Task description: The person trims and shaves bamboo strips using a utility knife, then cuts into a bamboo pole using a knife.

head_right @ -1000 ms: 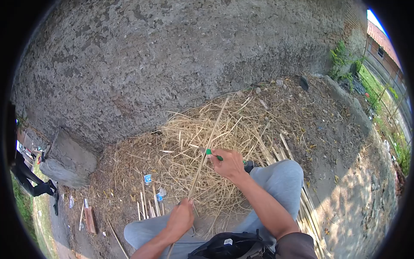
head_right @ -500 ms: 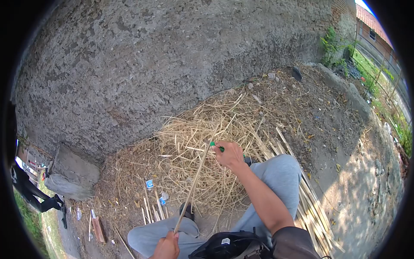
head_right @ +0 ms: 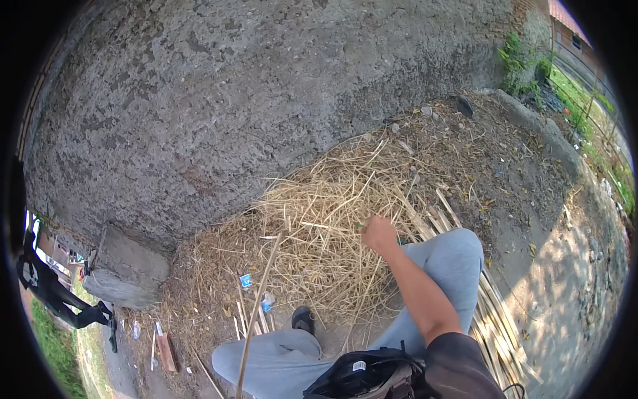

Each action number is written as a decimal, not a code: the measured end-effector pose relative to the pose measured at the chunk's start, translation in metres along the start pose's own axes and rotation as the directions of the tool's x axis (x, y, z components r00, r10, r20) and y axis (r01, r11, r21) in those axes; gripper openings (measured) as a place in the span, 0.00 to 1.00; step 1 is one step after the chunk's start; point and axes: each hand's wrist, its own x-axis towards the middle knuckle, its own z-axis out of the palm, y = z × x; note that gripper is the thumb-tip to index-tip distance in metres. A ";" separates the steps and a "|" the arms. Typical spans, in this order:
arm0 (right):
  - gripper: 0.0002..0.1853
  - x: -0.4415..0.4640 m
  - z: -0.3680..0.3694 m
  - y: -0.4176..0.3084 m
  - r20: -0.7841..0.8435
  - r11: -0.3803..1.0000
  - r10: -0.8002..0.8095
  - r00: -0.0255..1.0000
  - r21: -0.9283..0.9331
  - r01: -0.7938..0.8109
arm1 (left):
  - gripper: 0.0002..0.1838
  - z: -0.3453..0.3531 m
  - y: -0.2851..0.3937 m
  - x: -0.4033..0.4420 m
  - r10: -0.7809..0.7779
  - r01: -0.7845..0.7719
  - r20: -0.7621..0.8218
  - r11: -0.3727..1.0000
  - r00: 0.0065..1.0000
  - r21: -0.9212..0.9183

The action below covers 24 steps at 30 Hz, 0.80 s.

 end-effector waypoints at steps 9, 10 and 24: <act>0.16 -0.035 -0.003 -0.025 0.285 0.938 -0.059 0.957 -0.312 0.151 | 0.18 0.016 -0.005 0.053 -0.069 0.193 0.220 0.770 0.973 -0.608; 0.16 -0.038 -0.015 -0.035 0.266 0.943 -0.091 0.960 -0.286 0.168 | 0.18 0.010 0.001 0.057 -0.067 0.185 0.210 0.770 0.975 -0.610; 0.25 0.004 -0.128 -0.111 0.061 0.685 -0.166 0.984 0.725 0.071 | 0.16 -0.010 0.013 0.067 -0.007 0.508 0.561 0.432 0.828 -0.745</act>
